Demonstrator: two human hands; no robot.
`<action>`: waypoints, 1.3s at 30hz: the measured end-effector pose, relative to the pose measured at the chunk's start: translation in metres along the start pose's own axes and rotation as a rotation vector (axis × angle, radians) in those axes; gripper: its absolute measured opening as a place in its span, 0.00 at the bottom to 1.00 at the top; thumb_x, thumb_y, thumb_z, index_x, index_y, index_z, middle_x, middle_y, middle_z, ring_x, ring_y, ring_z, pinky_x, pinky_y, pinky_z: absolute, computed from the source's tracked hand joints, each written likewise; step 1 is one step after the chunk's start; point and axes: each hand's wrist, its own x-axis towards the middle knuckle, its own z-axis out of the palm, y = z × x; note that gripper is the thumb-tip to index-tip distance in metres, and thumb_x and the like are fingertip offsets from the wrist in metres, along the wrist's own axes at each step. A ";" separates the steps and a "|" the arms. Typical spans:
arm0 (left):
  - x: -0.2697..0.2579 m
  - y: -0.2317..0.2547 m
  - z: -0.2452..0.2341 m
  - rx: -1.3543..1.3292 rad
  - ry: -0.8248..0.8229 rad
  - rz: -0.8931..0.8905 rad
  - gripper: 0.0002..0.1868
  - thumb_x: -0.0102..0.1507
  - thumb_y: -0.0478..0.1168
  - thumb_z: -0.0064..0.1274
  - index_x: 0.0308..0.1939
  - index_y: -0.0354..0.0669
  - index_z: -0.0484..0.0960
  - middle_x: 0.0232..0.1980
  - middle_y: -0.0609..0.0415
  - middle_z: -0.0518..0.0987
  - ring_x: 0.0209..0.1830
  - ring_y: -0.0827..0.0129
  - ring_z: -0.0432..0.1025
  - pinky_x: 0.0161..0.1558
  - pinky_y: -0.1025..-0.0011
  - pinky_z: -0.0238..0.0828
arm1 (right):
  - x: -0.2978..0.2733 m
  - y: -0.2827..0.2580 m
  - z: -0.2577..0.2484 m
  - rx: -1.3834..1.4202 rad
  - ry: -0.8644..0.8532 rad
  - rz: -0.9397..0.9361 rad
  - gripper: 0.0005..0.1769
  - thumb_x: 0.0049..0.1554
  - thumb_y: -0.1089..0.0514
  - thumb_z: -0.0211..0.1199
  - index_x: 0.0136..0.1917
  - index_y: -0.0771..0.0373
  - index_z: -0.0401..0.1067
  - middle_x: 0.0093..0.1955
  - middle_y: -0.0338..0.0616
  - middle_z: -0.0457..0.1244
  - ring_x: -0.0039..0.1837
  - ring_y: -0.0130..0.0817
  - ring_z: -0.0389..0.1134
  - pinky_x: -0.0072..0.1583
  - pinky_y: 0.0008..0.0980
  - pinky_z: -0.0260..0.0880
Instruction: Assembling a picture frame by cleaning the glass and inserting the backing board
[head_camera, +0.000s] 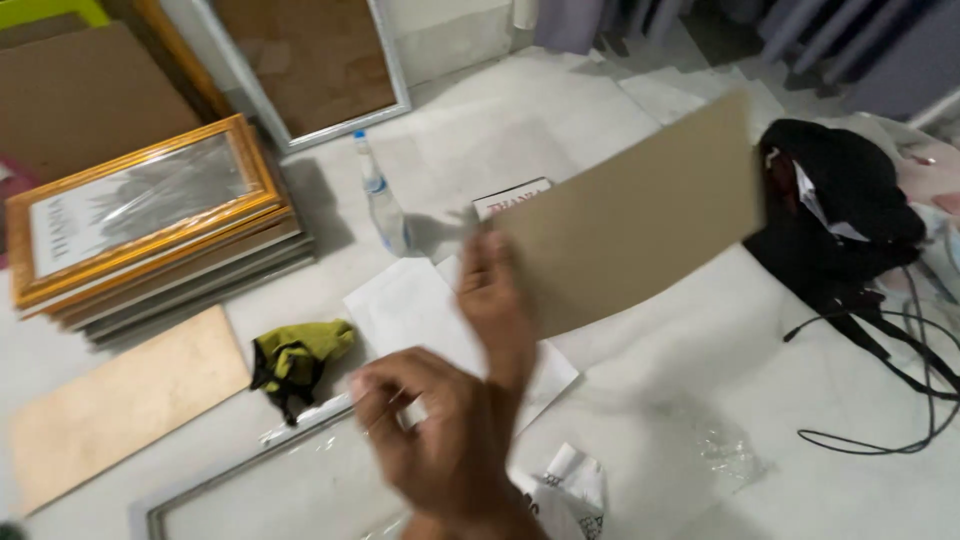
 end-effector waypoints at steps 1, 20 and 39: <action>0.003 0.011 -0.029 0.003 0.013 0.011 0.25 0.70 0.44 0.49 0.72 0.43 0.73 0.27 0.67 0.71 0.20 0.84 0.52 0.20 0.82 0.47 | -0.003 0.004 -0.001 0.011 -0.013 -0.005 0.18 0.61 0.50 0.56 0.39 0.64 0.77 0.33 0.43 0.70 0.29 0.27 0.65 0.32 0.25 0.65; -0.057 0.197 -0.444 0.092 0.507 -0.542 0.22 0.68 0.45 0.47 0.64 0.43 0.75 0.58 0.44 0.78 0.53 0.54 0.73 0.53 0.57 0.72 | -0.038 -0.010 0.080 -0.235 -0.600 0.865 0.51 0.52 0.41 0.68 0.79 0.64 0.53 0.76 0.70 0.54 0.75 0.60 0.60 0.66 0.54 0.68; -0.033 0.123 -0.493 0.224 0.462 -0.525 0.21 0.65 0.38 0.60 0.60 0.33 0.78 0.44 0.44 0.82 0.42 0.60 0.77 0.45 0.61 0.77 | -0.056 0.124 0.132 -0.150 -0.501 1.070 0.45 0.48 0.57 0.70 0.76 0.71 0.61 0.50 0.63 0.68 0.52 0.49 0.71 0.49 0.44 0.73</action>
